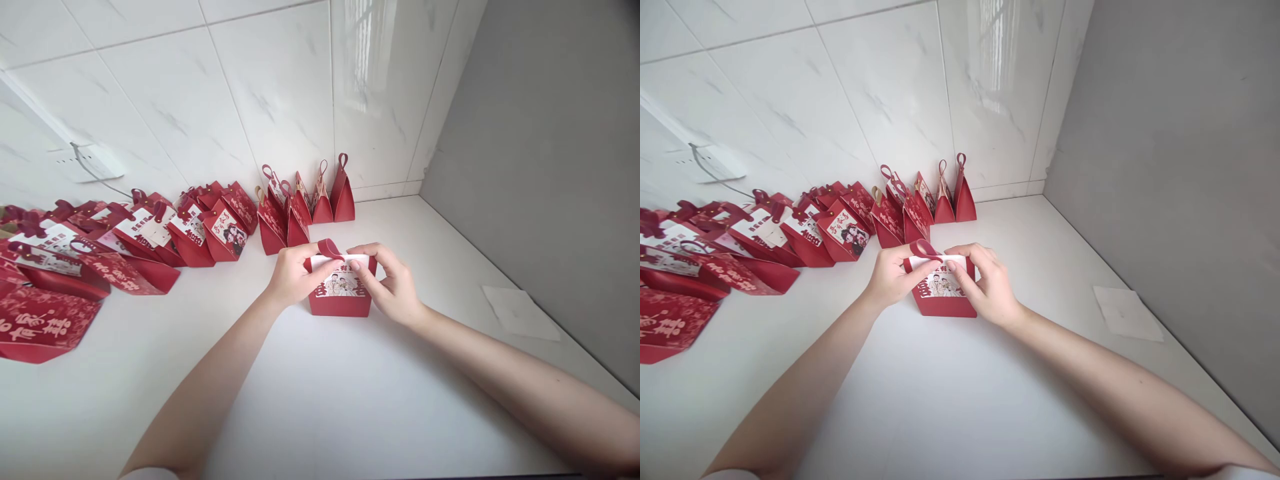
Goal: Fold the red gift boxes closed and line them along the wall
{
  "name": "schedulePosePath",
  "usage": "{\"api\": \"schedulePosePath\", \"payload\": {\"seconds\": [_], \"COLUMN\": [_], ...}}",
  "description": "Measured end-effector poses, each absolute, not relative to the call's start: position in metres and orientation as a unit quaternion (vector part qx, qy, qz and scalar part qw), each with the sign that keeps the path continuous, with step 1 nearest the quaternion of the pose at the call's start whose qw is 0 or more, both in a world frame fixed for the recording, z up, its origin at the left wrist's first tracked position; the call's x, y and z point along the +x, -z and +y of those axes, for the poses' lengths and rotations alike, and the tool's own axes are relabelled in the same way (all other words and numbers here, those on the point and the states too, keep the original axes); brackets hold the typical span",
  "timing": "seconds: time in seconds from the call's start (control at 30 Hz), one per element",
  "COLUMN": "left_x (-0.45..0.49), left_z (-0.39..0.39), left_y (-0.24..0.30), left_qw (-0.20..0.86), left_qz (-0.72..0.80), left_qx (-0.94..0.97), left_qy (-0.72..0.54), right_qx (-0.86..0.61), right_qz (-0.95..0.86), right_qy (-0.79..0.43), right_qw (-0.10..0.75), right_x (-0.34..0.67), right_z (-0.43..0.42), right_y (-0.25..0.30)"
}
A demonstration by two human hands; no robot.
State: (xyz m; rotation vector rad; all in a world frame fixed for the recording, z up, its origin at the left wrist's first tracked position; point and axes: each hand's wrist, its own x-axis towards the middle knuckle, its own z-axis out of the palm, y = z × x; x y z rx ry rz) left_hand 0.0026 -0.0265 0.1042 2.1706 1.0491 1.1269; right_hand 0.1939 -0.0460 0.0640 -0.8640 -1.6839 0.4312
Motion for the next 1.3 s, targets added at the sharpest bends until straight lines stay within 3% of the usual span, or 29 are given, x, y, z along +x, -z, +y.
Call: {"api": "schedulePosePath", "payload": {"seconds": [0.23,0.7,1.1,1.3], "left_x": [0.001,-0.001,0.007,0.003], "left_z": [-0.030,-0.040,-0.041,-0.040], "left_y": [-0.109,-0.127,-0.118,-0.124], "left_qw": [0.181,0.197,0.138,0.211], "left_qz": [0.369,0.389,0.379,0.386], "left_qx": [0.813,0.847,0.833,0.832], "left_qy": [-0.414,-0.304,-0.379,-0.337], "right_qx": [-0.360,-0.382,-0.355,-0.351], "right_qz": [-0.702,-0.691,-0.704,-0.703], "right_qy": [-0.229,-0.238,-0.253,-0.271], "right_qw": [0.570,0.565,0.560,0.556], "right_x": [0.191,0.192,0.193,0.194], "right_z": [-0.049,-0.051,-0.055,-0.054], "right_y": [-0.065,-0.072,-0.073,-0.073]}}
